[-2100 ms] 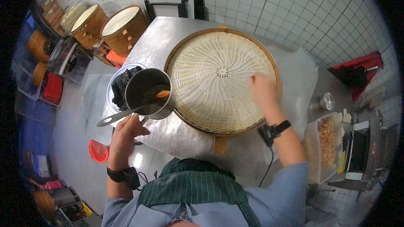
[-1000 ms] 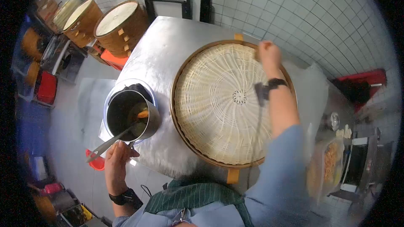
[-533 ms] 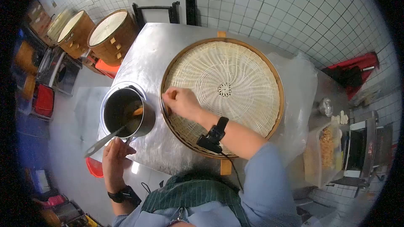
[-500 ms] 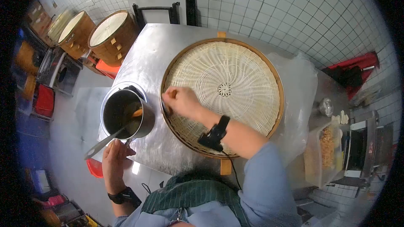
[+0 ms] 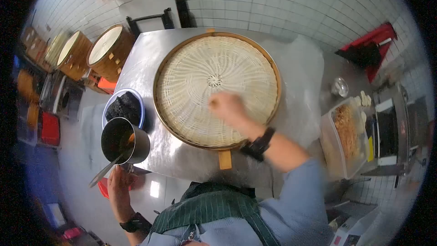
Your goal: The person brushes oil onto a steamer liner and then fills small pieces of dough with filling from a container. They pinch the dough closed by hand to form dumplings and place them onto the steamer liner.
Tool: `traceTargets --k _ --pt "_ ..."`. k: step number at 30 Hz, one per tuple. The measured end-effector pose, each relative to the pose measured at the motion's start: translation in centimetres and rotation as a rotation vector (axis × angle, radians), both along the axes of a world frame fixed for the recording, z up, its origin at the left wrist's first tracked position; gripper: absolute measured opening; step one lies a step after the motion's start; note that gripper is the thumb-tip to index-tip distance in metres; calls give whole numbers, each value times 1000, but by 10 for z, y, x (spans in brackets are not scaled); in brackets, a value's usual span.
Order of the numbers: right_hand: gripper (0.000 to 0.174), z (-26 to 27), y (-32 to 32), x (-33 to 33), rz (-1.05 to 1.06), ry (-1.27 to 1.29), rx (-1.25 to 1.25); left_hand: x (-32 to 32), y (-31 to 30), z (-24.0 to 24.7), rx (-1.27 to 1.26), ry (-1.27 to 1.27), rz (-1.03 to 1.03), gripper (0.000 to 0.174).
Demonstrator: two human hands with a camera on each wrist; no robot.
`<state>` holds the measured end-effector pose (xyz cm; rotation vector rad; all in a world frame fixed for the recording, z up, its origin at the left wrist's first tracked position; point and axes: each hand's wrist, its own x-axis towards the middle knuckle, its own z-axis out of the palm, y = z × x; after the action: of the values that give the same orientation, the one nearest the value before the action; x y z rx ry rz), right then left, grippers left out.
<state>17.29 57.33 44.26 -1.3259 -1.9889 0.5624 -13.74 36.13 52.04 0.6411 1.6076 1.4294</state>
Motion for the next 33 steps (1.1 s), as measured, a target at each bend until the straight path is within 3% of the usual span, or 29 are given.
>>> traceTargets --k 3,6,8,10,11,13,14,16,19,21,23,24,26,31,32,33 --pt "17 35 -53 -26 321 143 -302 9 4 5 -34 -2 -97 30" --pt "25 26 -32 20 157 7 -468 14 8 11 -48 -2 -217 32" --pt "31 22 -11 73 -109 14 -472 19 12 11 0 -30 -317 34" --pt "28 41 -12 104 -480 -244 -149 22 19 9 -2 -30 -402 34" --pt "28 36 -18 112 -524 -255 -151 28 24 12 -12 -25 -462 34" --pt "22 19 -24 128 -505 -47 132 48 30 18 -11 56 -469 33" --pt "15 24 -36 124 -532 37 79 53 34 21 -74 96 -542 32" --pt "14 63 -77 107 -476 443 38 67 42 21 -162 120 -687 36" --pt "18 119 -146 117 -361 389 397 103 54 12 -154 59 -842 38" --pt "18 151 -195 135 -376 315 484 137 59 12 -191 81 -951 39" --pt "16 163 -235 154 -123 318 396 180 57 10 -264 173 -1048 39" --pt "16 158 -253 166 -160 312 414 206 51 18 -265 220 -1106 39" --pt "17 146 -289 192 -130 55 275 251 44 16 -249 232 -1206 39" --pt "33 122 -376 288 -365 -129 212 393 7 14 -142 39 -1451 35" --pt "34 124 -399 306 -470 -58 229 426 -3 14 24 78 -1509 33" --pt "35 126 -421 323 -568 0 248 458 -9 17 -161 -114 -1522 33"
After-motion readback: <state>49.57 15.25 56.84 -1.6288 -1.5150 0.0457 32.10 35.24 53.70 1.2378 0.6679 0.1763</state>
